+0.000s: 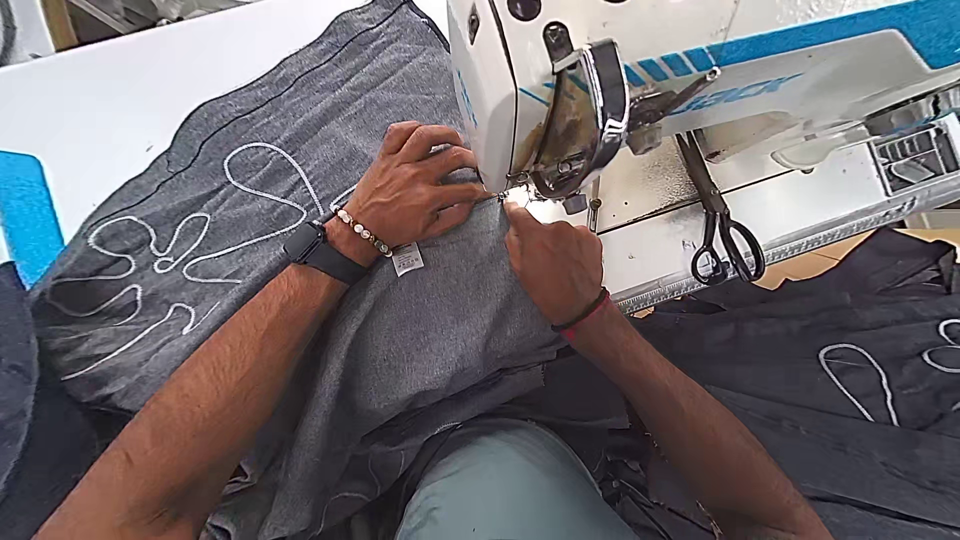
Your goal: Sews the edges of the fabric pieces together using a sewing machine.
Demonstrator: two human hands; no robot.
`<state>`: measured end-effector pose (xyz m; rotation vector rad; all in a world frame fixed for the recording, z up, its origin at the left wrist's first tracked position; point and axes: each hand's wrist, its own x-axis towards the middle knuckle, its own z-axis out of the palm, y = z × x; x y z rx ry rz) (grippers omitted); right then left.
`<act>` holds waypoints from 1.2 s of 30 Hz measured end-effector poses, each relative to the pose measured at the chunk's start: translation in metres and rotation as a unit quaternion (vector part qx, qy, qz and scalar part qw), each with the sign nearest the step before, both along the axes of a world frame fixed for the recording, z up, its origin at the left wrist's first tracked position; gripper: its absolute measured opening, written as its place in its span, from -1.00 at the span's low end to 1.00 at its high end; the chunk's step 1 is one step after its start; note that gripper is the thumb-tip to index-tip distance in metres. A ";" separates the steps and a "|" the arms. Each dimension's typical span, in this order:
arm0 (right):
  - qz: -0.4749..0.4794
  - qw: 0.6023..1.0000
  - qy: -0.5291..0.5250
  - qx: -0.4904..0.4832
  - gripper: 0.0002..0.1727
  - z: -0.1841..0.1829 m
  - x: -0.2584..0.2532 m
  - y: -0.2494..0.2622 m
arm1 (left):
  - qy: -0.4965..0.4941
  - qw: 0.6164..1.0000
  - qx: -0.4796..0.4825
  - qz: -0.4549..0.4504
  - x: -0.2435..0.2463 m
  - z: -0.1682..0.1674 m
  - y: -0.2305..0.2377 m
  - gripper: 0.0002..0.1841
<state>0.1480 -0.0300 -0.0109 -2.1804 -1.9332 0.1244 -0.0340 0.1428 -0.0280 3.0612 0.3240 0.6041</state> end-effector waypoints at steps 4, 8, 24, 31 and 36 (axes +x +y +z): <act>-0.018 0.999 0.002 0.037 -0.54 -0.010 -0.006 -0.004 | 0.052 0.991 -0.048 0.113 0.006 0.026 -0.057 -0.73; -0.083 0.987 0.075 0.120 -0.69 -0.018 -0.008 -0.006 | -0.038 0.937 -0.279 0.207 0.014 0.013 -0.113 -0.70; -0.111 0.993 0.012 0.028 -0.55 -0.010 -0.027 -0.009 | 0.049 0.992 -0.095 0.066 -0.011 -0.005 -0.040 -0.63; -0.082 0.992 -0.012 0.097 -0.49 -0.027 -0.030 -0.029 | 0.129 0.899 -0.146 0.392 -0.034 0.035 -0.161 -0.35; -0.064 0.993 -0.013 0.095 -0.49 -0.037 -0.024 -0.051 | 0.084 0.862 -0.197 0.459 -0.107 -0.004 -0.166 -0.21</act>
